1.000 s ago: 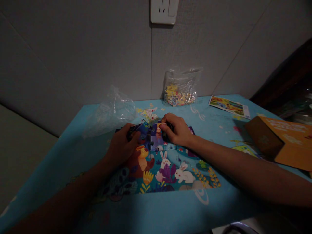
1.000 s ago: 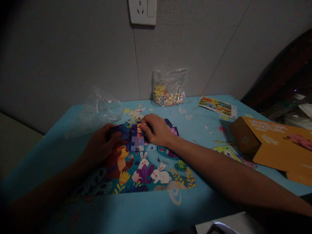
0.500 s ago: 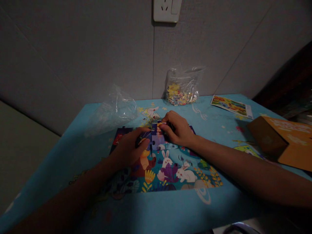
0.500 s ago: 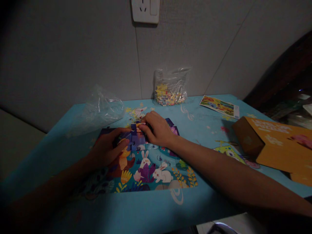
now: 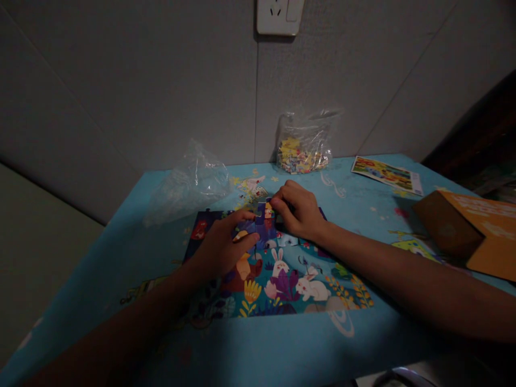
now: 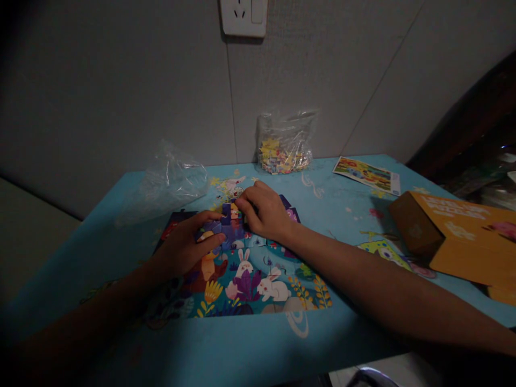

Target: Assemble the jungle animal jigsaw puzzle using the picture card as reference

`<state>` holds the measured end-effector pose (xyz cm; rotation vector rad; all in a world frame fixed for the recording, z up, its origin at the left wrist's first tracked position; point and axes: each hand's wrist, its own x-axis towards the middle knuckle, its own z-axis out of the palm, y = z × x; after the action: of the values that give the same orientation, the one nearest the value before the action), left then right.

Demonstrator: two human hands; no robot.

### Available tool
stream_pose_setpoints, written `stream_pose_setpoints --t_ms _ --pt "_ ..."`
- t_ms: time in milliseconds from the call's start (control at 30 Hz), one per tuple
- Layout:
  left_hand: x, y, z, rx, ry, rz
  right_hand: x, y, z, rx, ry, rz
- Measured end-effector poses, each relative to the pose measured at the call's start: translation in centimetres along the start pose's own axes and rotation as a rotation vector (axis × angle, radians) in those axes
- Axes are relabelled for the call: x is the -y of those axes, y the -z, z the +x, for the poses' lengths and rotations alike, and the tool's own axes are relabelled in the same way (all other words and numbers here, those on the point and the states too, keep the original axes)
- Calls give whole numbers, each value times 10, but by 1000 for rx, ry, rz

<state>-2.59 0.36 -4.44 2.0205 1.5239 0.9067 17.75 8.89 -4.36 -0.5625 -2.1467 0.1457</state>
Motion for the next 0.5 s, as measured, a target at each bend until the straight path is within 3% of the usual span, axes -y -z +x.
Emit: stream_pose_setpoints --t_ms 300,500 --pt "4 -5 -1 -32 -78 9 2 -2 -1 -41 0 -1" --pt "1 -9 -4 -9 -190 118 4 -4 -2 1 29 65"
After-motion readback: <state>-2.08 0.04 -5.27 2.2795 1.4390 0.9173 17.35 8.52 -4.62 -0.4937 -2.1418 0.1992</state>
